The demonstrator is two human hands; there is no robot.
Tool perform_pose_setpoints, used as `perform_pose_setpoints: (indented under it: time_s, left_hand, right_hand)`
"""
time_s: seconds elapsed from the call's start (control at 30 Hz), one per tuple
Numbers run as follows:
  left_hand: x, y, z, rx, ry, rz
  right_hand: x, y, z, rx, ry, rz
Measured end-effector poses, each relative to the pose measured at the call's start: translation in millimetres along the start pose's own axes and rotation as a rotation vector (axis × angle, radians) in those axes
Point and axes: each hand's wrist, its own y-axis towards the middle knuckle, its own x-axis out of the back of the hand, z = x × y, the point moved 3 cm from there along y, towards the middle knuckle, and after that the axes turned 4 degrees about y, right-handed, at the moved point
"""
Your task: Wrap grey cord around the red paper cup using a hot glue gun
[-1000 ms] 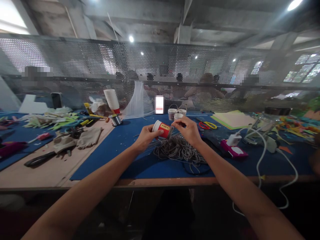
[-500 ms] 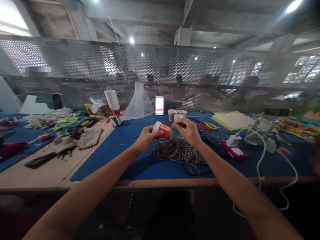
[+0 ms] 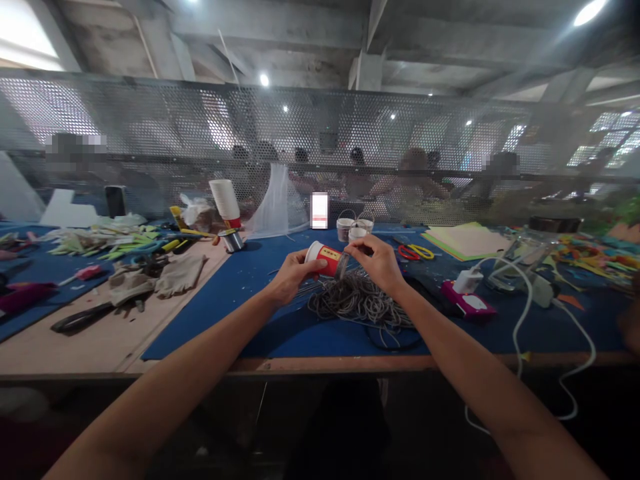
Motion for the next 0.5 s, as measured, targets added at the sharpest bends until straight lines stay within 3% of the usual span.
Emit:
perform_pose_setpoints:
  time_s: [0.5]
  left_hand:
    - [-1.4, -1.1, -1.1, 0.022, -0.014, -0.001]
  right_hand:
    - [-0.7, -0.1, -1.7, -0.005, -0.011, 0.006]
